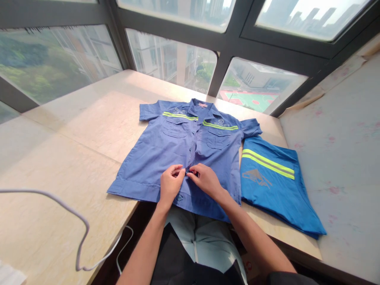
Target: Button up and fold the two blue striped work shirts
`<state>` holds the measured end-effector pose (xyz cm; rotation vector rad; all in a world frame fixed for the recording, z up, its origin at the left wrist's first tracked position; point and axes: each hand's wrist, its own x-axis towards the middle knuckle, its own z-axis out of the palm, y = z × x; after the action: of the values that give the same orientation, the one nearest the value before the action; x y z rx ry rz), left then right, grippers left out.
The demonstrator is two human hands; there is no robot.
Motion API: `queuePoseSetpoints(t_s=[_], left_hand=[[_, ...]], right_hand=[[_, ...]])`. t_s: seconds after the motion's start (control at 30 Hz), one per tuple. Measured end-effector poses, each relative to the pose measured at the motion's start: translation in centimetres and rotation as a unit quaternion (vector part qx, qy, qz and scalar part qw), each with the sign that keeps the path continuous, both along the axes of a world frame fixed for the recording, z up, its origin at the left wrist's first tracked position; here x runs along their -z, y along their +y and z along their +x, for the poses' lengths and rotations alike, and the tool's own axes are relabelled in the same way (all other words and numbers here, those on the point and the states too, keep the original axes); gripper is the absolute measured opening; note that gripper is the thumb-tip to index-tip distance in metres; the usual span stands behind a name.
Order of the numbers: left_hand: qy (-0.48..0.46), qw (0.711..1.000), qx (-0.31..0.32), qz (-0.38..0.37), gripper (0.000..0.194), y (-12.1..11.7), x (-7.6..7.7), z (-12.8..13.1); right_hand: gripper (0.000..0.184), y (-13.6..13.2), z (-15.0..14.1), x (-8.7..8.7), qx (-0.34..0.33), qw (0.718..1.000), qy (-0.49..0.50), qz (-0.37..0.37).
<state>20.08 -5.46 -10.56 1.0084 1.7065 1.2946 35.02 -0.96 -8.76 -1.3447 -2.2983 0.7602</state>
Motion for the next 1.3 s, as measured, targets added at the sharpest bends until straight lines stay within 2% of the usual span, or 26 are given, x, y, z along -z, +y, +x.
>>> queuePoseSetpoints(t_s=[0.13,0.3,0.43,0.57,0.67,0.73,0.87,0.97,1.03,1.1,1.17,1.3], left_hand=[[-0.015,1.0,-0.007,-0.002,0.025,0.2,0.0,-0.1],[-0.012,1.0,-0.014,0.003,0.024,0.3,-0.1,0.0],[0.028,1.0,0.011,0.009,0.025,0.4,0.0,-0.1],[0.062,0.998,-0.006,0.022,0.019,0.4,0.1,-0.2],[0.14,0.989,0.017,0.034,0.014,0.3,0.2,-0.4],[0.235,0.97,0.049,0.046,0.015,0.1,0.2,-0.4],[0.409,0.908,0.081,0.047,0.024,-1.0,0.2,-0.6],[0.486,0.861,0.146,0.04,0.037,-2.1,0.7,-1.0],[0.51,0.838,0.189,0.044,0.047,-2.8,1.1,-1.4],[0.524,0.825,0.207,0.048,0.052,-3.4,1.4,-2.0],[0.535,0.817,0.21,0.046,0.055,-3.7,1.7,-2.5],[0.54,0.815,0.206,0.045,0.059,-4.1,1.6,-2.8]], right_hand=[[0.011,0.1,-0.8,0.2,0.03,0.999,0.002,-0.036],[0.011,1.0,-1.0,0.3,0.042,0.988,0.075,-0.131],[0.012,2.1,-0.6,0.5,0.023,0.973,0.104,-0.203],[0.013,2.7,-0.3,0.5,0.013,0.963,0.105,-0.247],[0.013,2.7,-0.3,0.5,0.007,0.96,0.111,-0.258],[0.011,2.6,-0.5,0.5,0.003,0.966,0.111,-0.232],[0.013,2.1,-0.6,0.3,0.012,0.989,0.089,-0.12],[0.018,1.5,0.1,0.2,0.018,0.998,0.063,-0.022],[0.033,1.1,1.1,0.5,-0.008,0.999,0.018,0.046],[0.051,0.4,2.5,1.2,-0.039,0.994,-0.049,0.092],[0.062,-0.4,3.9,2.3,-0.055,0.987,-0.11,0.107],[0.064,-1.8,5.9,3.9,-0.052,0.976,-0.163,0.132]])
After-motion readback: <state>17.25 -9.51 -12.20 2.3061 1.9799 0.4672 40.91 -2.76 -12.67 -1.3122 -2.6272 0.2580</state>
